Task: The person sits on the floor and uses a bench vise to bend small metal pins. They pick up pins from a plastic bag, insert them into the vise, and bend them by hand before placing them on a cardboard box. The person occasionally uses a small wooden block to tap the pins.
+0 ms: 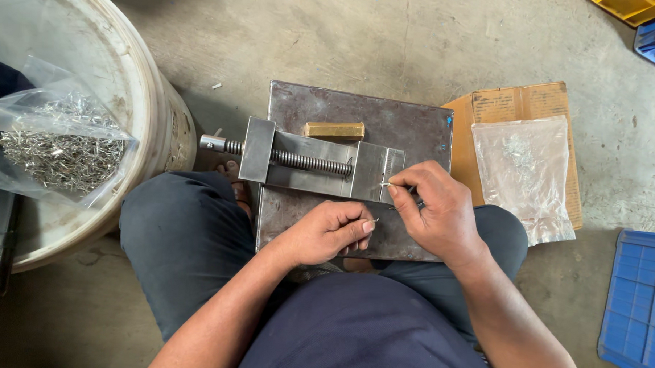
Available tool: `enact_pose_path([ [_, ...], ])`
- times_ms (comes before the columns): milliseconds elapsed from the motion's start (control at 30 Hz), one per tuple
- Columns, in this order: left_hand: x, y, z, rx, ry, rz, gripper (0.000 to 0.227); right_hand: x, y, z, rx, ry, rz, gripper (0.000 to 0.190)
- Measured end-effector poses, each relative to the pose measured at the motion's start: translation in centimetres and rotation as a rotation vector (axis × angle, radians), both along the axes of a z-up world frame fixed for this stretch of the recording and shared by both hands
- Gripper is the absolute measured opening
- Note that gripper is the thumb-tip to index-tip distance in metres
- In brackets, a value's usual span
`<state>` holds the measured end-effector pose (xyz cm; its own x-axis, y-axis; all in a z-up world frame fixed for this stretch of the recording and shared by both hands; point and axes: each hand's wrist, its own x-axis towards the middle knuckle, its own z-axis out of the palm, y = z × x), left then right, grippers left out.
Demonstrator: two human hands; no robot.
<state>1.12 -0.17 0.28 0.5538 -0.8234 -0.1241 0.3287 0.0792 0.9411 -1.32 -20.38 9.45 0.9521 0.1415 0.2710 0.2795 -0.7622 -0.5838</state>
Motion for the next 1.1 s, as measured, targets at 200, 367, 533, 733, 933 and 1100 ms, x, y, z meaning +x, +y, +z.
enact_pose_path([
  [200, -0.2, 0.1, -0.6, -0.059, 0.08, -0.013, 0.026, -1.0, -0.2, -0.5, 0.014, -0.029, -0.043, 0.014],
  [367, -0.3, 0.6, -1.0, -0.153, 0.088, -0.065, 0.025, -3.7, 0.0, -1.5, 0.129, -0.011, -0.019, 0.014],
  [533, -0.3, 0.6, -1.1, -0.186, 0.156, -0.118, 0.024, -5.0, 0.4, -2.8, 0.285, 0.123, 0.087, 0.011],
  [733, -0.1, 0.7, -0.9, -0.181, 0.166, -0.121, 0.023, -4.8, 0.1, -3.3, 0.394, 0.166, 0.115, 0.013],
  [933, -0.4, 0.6, -1.0, -0.16, 0.169, -0.061, 0.02, -4.3, -0.2, -2.3, 0.281, 0.045, 0.012, 0.007],
  [1100, -0.3, 0.3, -1.1, -0.115, 0.121, 0.015, 0.022, -1.4, -1.2, -0.8, 0.118, -0.03, -0.098, 0.009],
])
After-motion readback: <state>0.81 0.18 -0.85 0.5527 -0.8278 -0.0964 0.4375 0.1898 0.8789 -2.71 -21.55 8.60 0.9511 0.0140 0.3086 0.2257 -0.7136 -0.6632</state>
